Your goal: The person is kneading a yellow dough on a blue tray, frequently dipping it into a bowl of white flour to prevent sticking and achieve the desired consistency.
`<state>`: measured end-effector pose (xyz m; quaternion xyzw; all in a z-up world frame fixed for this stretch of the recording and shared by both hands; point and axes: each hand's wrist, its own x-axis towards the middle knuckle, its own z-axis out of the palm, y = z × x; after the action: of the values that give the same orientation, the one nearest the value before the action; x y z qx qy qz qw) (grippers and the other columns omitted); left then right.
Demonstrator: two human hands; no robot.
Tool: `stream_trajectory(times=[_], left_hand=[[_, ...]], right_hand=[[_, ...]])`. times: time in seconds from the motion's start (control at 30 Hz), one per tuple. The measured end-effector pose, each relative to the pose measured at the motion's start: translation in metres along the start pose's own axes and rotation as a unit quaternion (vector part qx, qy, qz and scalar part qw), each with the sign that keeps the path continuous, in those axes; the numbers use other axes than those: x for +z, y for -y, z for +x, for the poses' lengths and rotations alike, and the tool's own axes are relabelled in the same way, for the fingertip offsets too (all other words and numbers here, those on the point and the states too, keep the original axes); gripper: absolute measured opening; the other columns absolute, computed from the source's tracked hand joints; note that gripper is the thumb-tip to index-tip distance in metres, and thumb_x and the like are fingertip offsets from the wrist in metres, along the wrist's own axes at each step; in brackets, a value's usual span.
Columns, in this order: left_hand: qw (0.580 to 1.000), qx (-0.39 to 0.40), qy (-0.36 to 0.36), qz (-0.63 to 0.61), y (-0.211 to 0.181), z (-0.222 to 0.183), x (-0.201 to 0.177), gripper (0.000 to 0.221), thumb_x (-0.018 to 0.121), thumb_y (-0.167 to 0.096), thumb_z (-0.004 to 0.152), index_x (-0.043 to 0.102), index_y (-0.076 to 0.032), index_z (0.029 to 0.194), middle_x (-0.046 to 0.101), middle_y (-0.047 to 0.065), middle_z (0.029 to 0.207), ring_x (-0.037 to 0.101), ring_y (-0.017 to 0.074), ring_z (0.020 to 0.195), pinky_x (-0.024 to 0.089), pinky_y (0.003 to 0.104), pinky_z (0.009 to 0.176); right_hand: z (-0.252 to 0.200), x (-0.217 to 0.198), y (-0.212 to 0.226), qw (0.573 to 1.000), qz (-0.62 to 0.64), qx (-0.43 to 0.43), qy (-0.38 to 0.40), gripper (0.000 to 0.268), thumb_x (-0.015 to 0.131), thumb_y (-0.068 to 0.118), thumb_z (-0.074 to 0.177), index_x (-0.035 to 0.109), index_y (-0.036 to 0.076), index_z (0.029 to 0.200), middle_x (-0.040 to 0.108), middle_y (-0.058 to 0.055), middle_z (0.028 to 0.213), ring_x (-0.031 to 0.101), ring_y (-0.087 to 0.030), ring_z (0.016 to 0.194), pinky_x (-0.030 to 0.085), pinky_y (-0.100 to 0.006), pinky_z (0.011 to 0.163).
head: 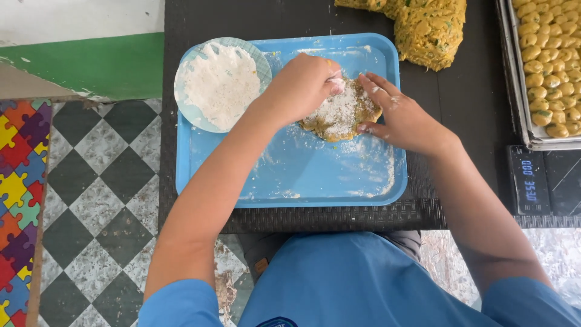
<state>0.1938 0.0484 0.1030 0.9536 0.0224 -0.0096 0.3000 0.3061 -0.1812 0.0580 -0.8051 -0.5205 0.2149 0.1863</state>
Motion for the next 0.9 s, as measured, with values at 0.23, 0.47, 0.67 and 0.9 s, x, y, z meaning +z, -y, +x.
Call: stream_trajectory(times=[0.23, 0.47, 0.67, 0.9], left_hand=[[0.995, -0.055, -0.049, -0.063, 0.016, -0.028, -0.02, 0.029, 0.056, -0.01, 0.106, 0.072, -0.002, 0.129, 0.079, 0.018, 0.115, 0.078, 0.0304, 0.098, 0.059, 0.044, 0.08], [0.993, 0.095, -0.039, -0.048, -0.019, 0.017, 0.014, 0.022, 0.062, 0.004, 0.094, 0.073, -0.006, 0.109, 0.067, 0.011, 0.083, 0.059, 0.0223, 0.065, 0.04, 0.038, 0.057], [0.997, 0.067, 0.013, -0.046, -0.03, -0.008, -0.005, 0.039, 0.077, -0.015, 0.096, 0.057, -0.011, 0.129, 0.056, 0.019, 0.117, 0.051, 0.0325, 0.103, 0.039, 0.047, 0.088], [0.988, -0.004, 0.035, 0.152, 0.028, -0.044, 0.045, 0.118, 0.091, -0.04, 0.085, 0.018, 0.002, 0.167, 0.054, 0.034, 0.148, 0.058, 0.0468, 0.137, 0.038, 0.059, 0.12]], right_hand=[[0.006, -0.027, 0.016, 0.99, 0.032, 0.115, 0.081, 0.119, 0.088, 0.038, 0.076, 0.016, 0.022, 0.17, 0.016, 0.004, 0.179, 0.046, -0.028, 0.145, 0.038, -0.042, 0.113], [0.003, -0.035, 0.021, 0.986, 0.078, 0.136, 0.062, 0.105, 0.085, 0.024, 0.08, 0.026, 0.018, 0.167, 0.02, -0.003, 0.176, 0.048, -0.031, 0.143, 0.043, -0.046, 0.115], [-0.003, -0.017, -0.002, 0.996, -0.018, 0.088, 0.027, 0.091, 0.088, 0.023, 0.08, 0.043, 0.004, 0.157, 0.033, -0.015, 0.168, 0.061, -0.043, 0.126, 0.054, -0.054, 0.099], [-0.003, -0.001, -0.021, 0.997, -0.013, -0.012, -0.077, 0.08, 0.087, 0.014, 0.081, 0.056, 0.006, 0.155, 0.064, -0.019, 0.133, 0.069, -0.046, 0.115, 0.06, -0.055, 0.091]])
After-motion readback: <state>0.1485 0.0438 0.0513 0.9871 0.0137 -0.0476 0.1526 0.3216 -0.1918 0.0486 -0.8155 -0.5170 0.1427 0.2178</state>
